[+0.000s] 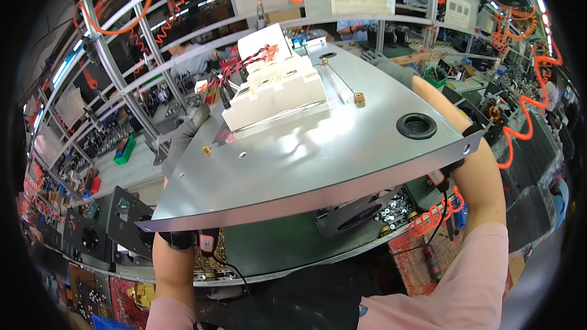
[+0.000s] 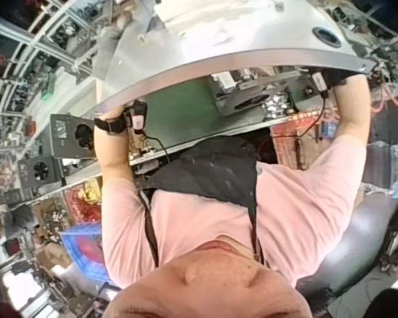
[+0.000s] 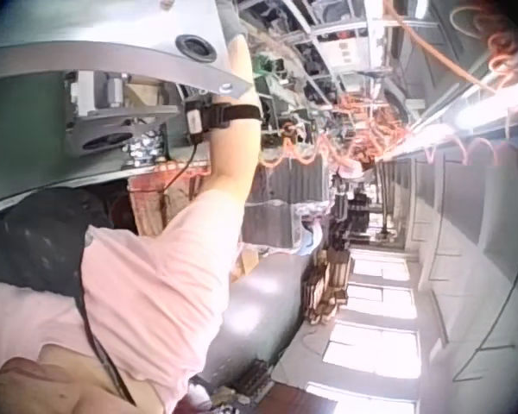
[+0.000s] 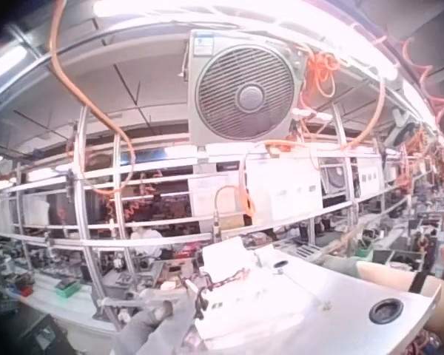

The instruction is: The recorder is assembling and securing components within a power electronics inverter chassis using an electric screwdriver on an assembly line.

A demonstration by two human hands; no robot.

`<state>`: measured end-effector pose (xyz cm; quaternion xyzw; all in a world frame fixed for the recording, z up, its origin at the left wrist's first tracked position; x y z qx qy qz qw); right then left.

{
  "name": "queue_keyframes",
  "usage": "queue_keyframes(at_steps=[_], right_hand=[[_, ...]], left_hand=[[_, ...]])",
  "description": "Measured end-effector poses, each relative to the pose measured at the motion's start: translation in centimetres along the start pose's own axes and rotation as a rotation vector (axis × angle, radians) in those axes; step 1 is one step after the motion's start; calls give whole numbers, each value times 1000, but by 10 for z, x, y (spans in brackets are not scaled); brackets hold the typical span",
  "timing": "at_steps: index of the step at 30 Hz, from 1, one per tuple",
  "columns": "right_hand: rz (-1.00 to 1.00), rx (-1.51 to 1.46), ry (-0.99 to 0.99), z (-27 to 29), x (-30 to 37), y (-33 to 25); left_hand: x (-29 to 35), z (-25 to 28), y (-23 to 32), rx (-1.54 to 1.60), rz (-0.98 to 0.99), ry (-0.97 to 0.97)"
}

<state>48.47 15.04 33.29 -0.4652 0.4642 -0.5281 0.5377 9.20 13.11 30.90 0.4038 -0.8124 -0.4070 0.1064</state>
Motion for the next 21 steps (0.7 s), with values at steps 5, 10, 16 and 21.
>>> queue_keyframes(at_steps=[5, 10, 16, 21], right_hand=[[43, 186, -154, 26, -72, 55], [-58, 334, -181, 21, -116, 91], [-324, 531, -123, 25, -148, 170], [-116, 477, -13, 38, -145, 241]], left_hand=[[-86, 76, -47, -45, 156, 262], [-122, 117, -94, 21, 353, 185], [-148, 153, -147, -149, 573, 283], [-134, 163, -179, -268, 630, 291]])
Point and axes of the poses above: each hand's wrist, its own x-axis away from the middle knuckle, its own z-axis out of the back of the hand, y = z × x, the point moved 1 cm from there along -x, towards the middle knuckle, and after that the axes turned 5 degrees about z, right-handed, at the moved point
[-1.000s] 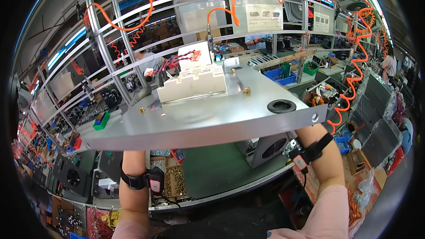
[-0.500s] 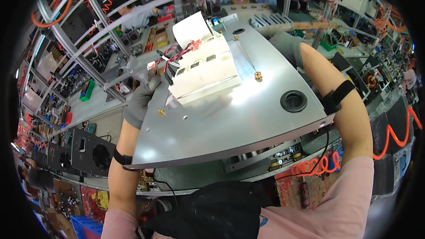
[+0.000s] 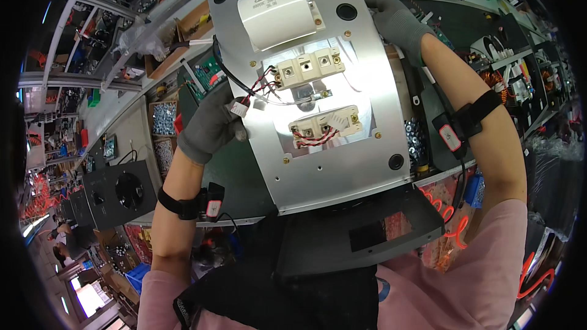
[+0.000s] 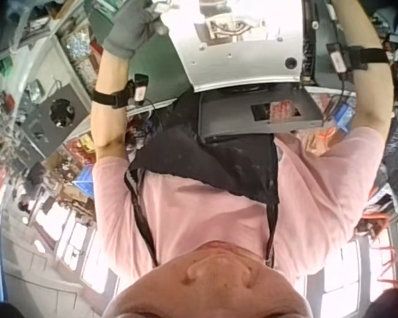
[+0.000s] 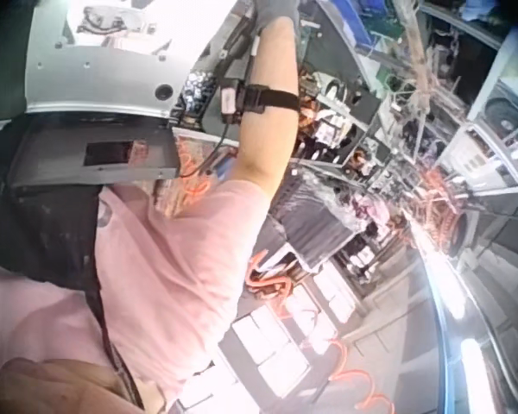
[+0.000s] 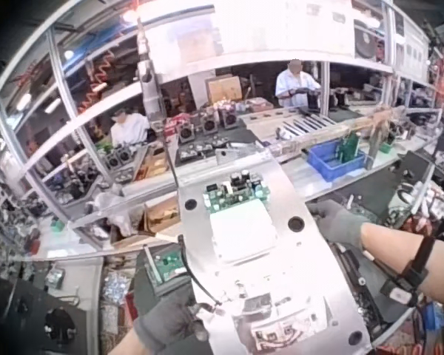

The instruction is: The recorder is assembling and securing components within a power electronics inverter chassis using an electric screwdriver on an assembly line.

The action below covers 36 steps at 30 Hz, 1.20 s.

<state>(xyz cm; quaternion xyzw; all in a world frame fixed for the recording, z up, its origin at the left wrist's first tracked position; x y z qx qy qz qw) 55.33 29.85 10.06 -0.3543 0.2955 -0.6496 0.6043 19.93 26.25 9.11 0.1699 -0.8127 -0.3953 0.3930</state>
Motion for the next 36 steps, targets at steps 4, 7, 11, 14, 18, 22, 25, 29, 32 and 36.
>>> queue_keyframes(at_steps=[4, 7, 11, 14, 18, 22, 25, 29, 32, 36], right_hand=[[27, 16, -88, -7, 0, 29], [53, 88, -112, -21, 6, 28], [100, 89, -59, -38, 6, 42], [52, 56, -62, -48, 9, 38], [9, -18, -108, -62, 26, 52], [112, -159, -54, -65, 43, 78], [267, 510, 112, -55, 48, 66], [7, -240, 42, -56, 72, 12], [-56, -186, 42, -69, 86, 10], [39, 13, 106, -77, 95, 15]], left_hand=[[2, -10, -27, 3, 22, 30], [4, -8, -41, 50, 85, 66], [8, -2, -53, 86, 105, 82], [13, 10, -65, 109, 111, 110], [18, 12, -69, -191, -134, 7], [20, -2, -56, 117, 134, 51], [22, -5, -58, 42, 161, 78], [35, -5, -70, -81, 176, 153], [42, -9, -72, -156, 222, 162], [59, -14, -72, -187, 225, 181]])
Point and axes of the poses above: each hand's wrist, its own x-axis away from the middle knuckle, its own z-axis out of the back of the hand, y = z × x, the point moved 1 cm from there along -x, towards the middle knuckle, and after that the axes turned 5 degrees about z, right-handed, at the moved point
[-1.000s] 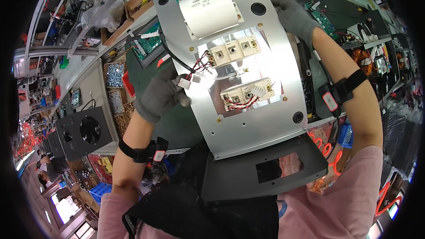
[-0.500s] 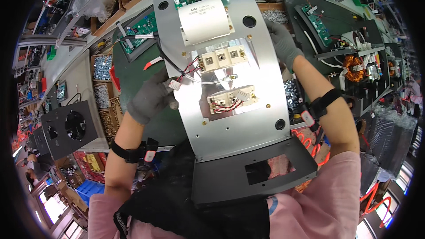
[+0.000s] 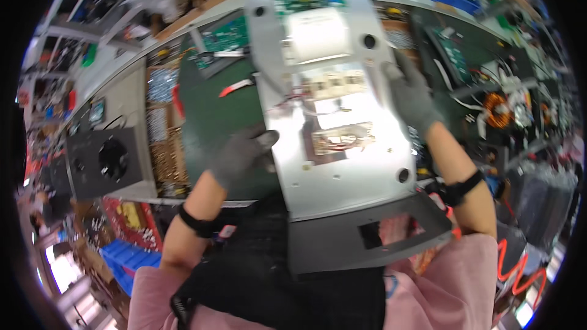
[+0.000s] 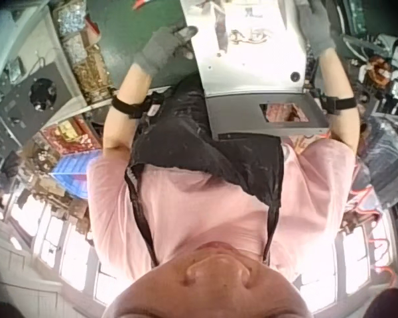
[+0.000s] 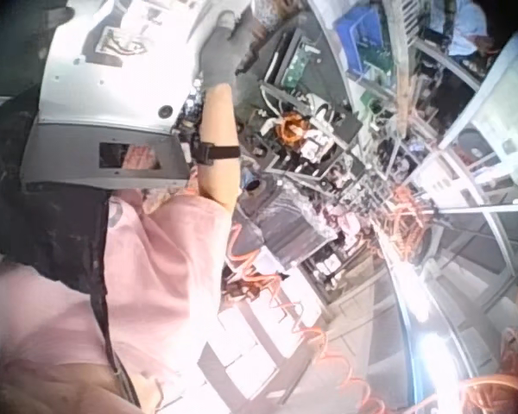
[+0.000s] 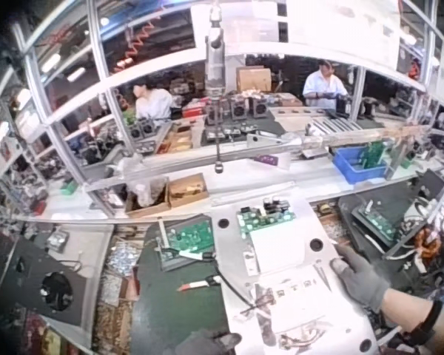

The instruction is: The recorder is assembling and securing components within a power electronics inverter chassis using an electric screwdriver on an assembly line.

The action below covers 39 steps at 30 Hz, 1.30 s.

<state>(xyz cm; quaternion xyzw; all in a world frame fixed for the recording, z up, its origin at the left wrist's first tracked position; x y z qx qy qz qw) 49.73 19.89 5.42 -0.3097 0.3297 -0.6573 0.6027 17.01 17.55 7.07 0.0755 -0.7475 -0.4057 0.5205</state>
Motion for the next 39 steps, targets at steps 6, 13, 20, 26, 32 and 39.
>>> queue_keyframes(at_steps=[6, 13, 20, 26, 32, 39], right_hand=[[-138, -438, -203, 10, 12, -5], [-298, -369, -130, 91, 53, -20], [-277, -681, 226, 208, 139, 115], [-375, -752, 457, 134, 244, 0], [-485, -491, 710, 56, 310, -44], [-721, -106, 655, 41, 396, 0]], left_hand=[[3, 26, -51, 30, -132, 42], [56, 181, -191, -255, 205, 648], [65, 267, -271, -900, 234, 901], [67, 321, -270, -770, 536, 1078], [76, 371, -348, -781, 120, 897], [68, 387, -341, -562, 223, 990]])
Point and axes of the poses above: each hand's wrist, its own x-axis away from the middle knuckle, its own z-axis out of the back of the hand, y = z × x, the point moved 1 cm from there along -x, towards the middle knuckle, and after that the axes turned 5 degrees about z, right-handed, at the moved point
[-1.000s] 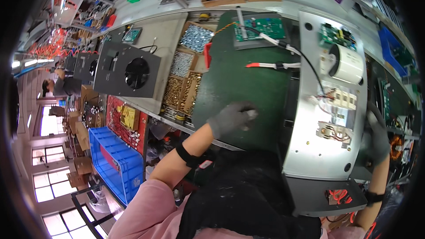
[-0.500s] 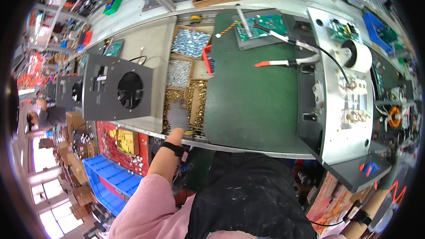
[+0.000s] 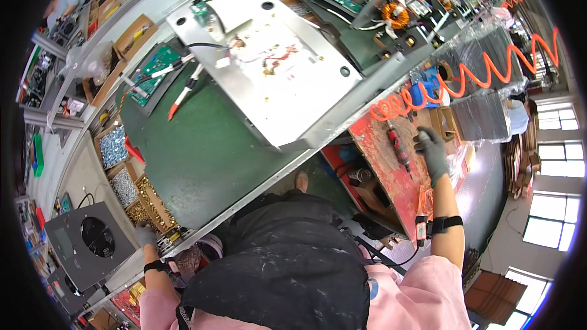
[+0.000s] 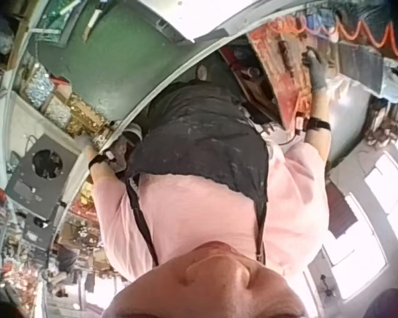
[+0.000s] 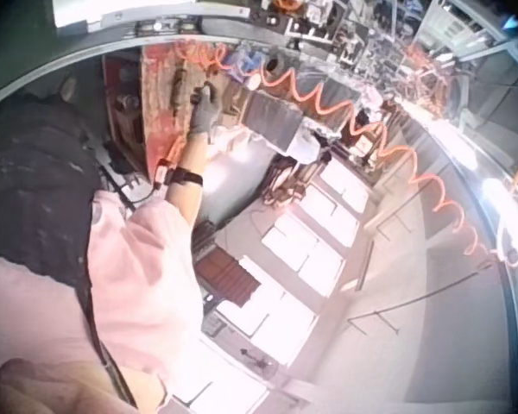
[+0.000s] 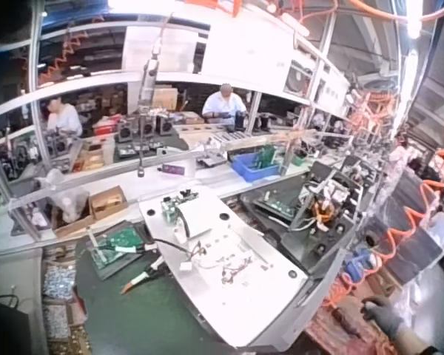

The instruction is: The recorder is assembling and securing components within a power electronics inverter chassis using an electric screwdriver on an assembly line.

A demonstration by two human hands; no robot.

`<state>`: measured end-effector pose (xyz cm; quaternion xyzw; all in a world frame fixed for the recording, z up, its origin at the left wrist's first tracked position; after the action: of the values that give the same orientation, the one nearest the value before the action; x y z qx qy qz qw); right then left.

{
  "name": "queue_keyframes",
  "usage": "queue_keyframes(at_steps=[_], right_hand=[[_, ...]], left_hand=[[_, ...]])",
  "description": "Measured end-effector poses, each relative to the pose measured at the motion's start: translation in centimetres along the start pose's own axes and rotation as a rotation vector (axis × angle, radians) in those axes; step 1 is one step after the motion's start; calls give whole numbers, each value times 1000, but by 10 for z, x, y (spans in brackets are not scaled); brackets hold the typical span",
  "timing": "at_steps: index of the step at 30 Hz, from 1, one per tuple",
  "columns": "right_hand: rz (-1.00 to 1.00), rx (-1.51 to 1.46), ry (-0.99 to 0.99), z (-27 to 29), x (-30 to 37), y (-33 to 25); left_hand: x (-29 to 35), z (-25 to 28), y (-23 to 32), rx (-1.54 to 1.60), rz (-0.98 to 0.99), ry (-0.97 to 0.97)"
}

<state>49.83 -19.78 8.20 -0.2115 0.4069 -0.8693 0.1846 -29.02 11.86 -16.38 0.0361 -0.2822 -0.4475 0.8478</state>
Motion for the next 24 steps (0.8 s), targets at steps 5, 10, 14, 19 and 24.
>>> queue_keyframes(at_steps=[5, 10, 14, 19, 24], right_hand=[[179, 862, -267, 8, -12, 66], [1039, 1442, -525, 6, -46, 111], [1561, 1425, -609, 4, -74, 144], [1432, 1368, -736, -6, -117, 156], [1386, 1148, -542, -18, -85, 64]], left_hand=[[14, 19, 14, 340, 40, 126], [31, 58, -1, 570, 0, 155], [101, 48, 50, 1237, -36, -134], [264, 20, 169, 1441, 18, -656], [366, -26, 257, 1253, 47, -951]])
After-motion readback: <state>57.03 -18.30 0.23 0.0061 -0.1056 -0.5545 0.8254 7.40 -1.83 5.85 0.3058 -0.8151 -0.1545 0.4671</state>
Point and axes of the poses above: each hand's wrist, its own x-axis away from the middle knuckle, its own z-axis out of the back of the hand, y = z × x, the point moved 1 cm from there along -x, towards the middle knuckle, and after that the axes turned 5 degrees about z, right-handed, at the moved point
